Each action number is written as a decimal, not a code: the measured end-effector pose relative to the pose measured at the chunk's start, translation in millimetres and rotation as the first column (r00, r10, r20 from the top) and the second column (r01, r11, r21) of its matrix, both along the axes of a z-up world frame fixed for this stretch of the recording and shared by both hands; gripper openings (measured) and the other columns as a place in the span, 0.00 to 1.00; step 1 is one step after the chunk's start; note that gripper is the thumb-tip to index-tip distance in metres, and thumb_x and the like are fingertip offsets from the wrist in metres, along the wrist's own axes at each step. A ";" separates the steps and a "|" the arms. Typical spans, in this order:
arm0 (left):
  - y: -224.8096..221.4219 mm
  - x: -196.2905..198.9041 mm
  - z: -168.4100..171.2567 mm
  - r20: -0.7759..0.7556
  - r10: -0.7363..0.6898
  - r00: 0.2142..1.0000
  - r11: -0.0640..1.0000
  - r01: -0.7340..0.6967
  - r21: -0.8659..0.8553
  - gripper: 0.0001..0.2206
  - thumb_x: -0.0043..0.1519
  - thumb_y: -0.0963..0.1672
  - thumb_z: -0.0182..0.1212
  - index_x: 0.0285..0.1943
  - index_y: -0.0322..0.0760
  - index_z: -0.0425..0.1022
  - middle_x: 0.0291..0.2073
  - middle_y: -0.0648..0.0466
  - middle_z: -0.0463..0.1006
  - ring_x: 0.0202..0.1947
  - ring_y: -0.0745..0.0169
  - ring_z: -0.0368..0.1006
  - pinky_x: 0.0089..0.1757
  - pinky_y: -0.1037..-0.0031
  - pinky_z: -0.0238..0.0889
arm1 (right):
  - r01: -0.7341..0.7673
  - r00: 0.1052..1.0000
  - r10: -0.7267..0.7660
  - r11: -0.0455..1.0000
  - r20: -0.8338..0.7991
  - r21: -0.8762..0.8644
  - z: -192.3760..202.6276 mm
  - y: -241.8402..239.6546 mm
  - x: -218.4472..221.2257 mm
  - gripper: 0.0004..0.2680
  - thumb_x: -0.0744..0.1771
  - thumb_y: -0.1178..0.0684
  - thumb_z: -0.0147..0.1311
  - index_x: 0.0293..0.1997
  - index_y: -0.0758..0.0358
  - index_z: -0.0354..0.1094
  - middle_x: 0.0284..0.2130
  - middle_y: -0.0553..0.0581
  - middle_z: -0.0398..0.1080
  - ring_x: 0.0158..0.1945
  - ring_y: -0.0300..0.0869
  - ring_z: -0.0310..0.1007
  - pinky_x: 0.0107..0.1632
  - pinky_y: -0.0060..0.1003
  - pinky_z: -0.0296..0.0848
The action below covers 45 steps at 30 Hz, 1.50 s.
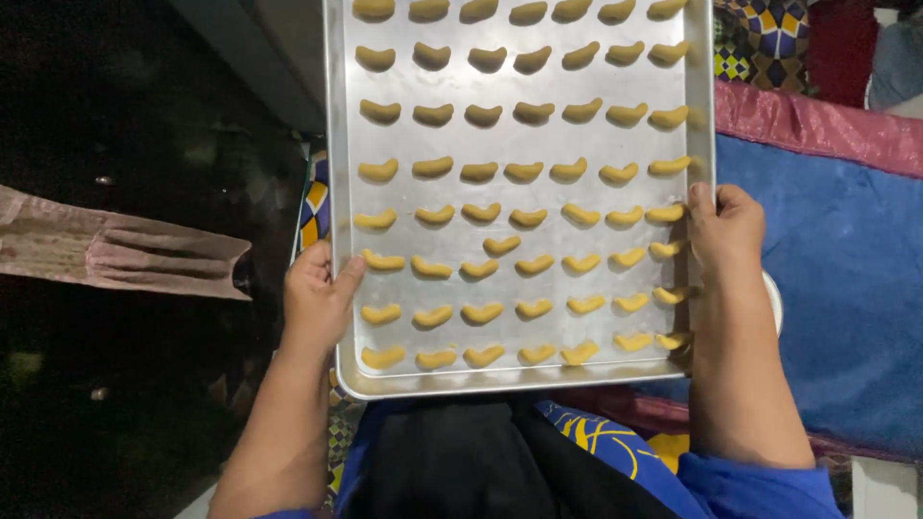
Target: Hand-shaping small pieces of dough into crescent-shaped cookies, arranging them on a baking sheet, and then placing the completed tray into an industrial oven.
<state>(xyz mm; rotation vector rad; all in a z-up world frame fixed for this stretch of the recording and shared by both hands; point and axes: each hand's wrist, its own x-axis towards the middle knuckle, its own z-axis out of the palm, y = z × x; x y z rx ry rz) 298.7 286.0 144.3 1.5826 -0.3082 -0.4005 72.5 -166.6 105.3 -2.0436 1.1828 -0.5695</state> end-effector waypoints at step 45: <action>-232.7 442.8 64.4 -0.044 -0.087 0.995 0.994 0.089 0.060 0.03 0.61 0.35 0.58 0.42 0.23 0.73 0.31 0.45 0.79 0.28 0.67 0.72 0.33 0.78 0.70 | 0.142 0.990 -0.142 0.990 -0.023 0.024 46.8 -186.5 406.1 0.09 0.72 0.53 0.55 0.48 0.73 0.73 0.29 0.58 0.72 0.28 0.40 0.64 0.32 0.35 0.66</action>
